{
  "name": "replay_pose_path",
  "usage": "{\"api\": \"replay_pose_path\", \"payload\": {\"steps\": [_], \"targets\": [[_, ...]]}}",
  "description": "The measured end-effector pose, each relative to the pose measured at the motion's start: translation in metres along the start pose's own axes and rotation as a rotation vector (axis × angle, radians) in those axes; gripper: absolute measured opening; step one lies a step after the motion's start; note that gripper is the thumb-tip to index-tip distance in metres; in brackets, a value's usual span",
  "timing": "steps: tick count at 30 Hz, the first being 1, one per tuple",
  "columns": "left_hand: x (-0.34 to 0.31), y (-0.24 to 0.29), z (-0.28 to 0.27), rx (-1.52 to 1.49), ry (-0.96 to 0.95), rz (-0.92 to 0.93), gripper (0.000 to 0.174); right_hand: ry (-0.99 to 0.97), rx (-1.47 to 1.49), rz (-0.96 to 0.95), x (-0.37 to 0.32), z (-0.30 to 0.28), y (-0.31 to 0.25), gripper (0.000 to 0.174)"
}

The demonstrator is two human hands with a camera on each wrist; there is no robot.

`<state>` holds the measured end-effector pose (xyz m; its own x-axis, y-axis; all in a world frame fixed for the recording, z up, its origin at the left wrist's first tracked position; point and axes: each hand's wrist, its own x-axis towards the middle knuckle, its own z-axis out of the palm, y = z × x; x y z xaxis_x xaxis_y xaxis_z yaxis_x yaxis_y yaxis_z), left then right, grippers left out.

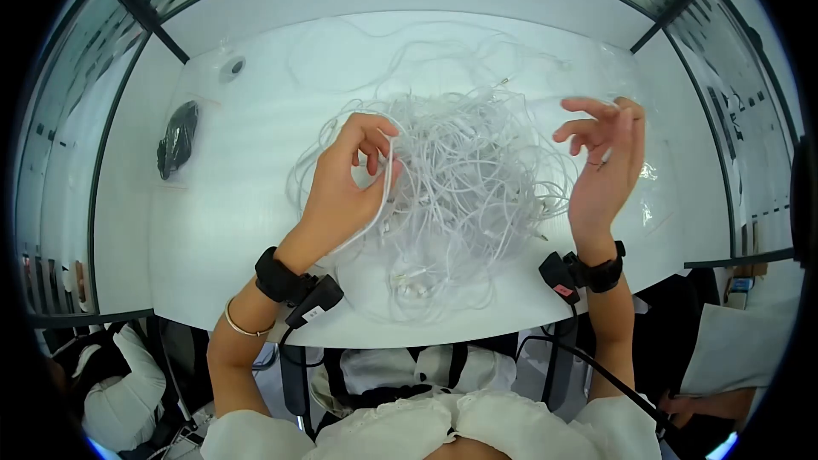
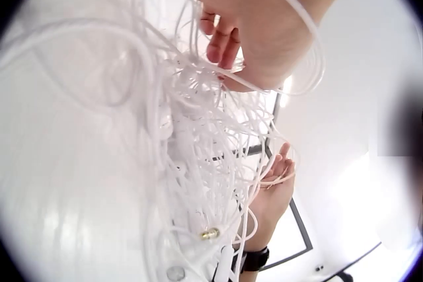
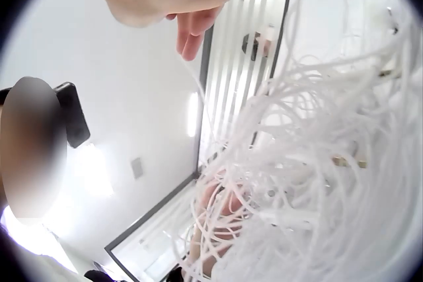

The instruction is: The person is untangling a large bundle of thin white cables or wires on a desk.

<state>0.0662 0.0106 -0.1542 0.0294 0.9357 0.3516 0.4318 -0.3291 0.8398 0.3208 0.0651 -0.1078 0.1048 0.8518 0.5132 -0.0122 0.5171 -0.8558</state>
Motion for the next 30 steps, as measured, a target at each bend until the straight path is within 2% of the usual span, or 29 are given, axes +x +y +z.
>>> {"api": "replay_pose_path", "payload": {"steps": [3, 6, 9, 12, 15, 18, 21, 30], "targets": [[-0.002, -0.009, 0.003, -0.102, 0.063, -0.013, 0.031, -0.147, -0.016, 0.057, -0.006, 0.007, 0.012, 0.019], [-0.001, -0.008, 0.003, -0.109, 0.139, 0.054, 0.032, -0.324, -0.023, 0.139, -0.011, 0.008, 0.027, 0.014], [-0.001, -0.015, 0.001, -0.164, 0.133, 0.062, 0.032, -0.409, -0.081, 0.265, -0.015, 0.014, 0.040, 0.016], [-0.001, -0.013, 0.001, -0.180, 0.224, 0.031, 0.027, -0.418, -0.061, 0.360, -0.014, 0.015, 0.043, 0.016], [0.001, -0.012, -0.003, -0.158, 0.316, 0.040, 0.019, -0.411, -0.068, 0.367, -0.012, 0.014, 0.043, 0.016], [0.001, -0.009, -0.002, -0.311, 0.316, -0.098, 0.013, -0.407, -0.078, 0.306, -0.012, 0.013, 0.042, 0.018], [-0.001, -0.010, -0.002, -0.376, 0.250, -0.124, 0.011, -0.334, -0.090, 0.222, -0.011, 0.012, 0.041, 0.020], [-0.002, -0.010, -0.006, -0.286, 0.196, -0.155, 0.014, -0.346, -0.050, 0.272, -0.009, 0.009, 0.047, 0.022]]}}
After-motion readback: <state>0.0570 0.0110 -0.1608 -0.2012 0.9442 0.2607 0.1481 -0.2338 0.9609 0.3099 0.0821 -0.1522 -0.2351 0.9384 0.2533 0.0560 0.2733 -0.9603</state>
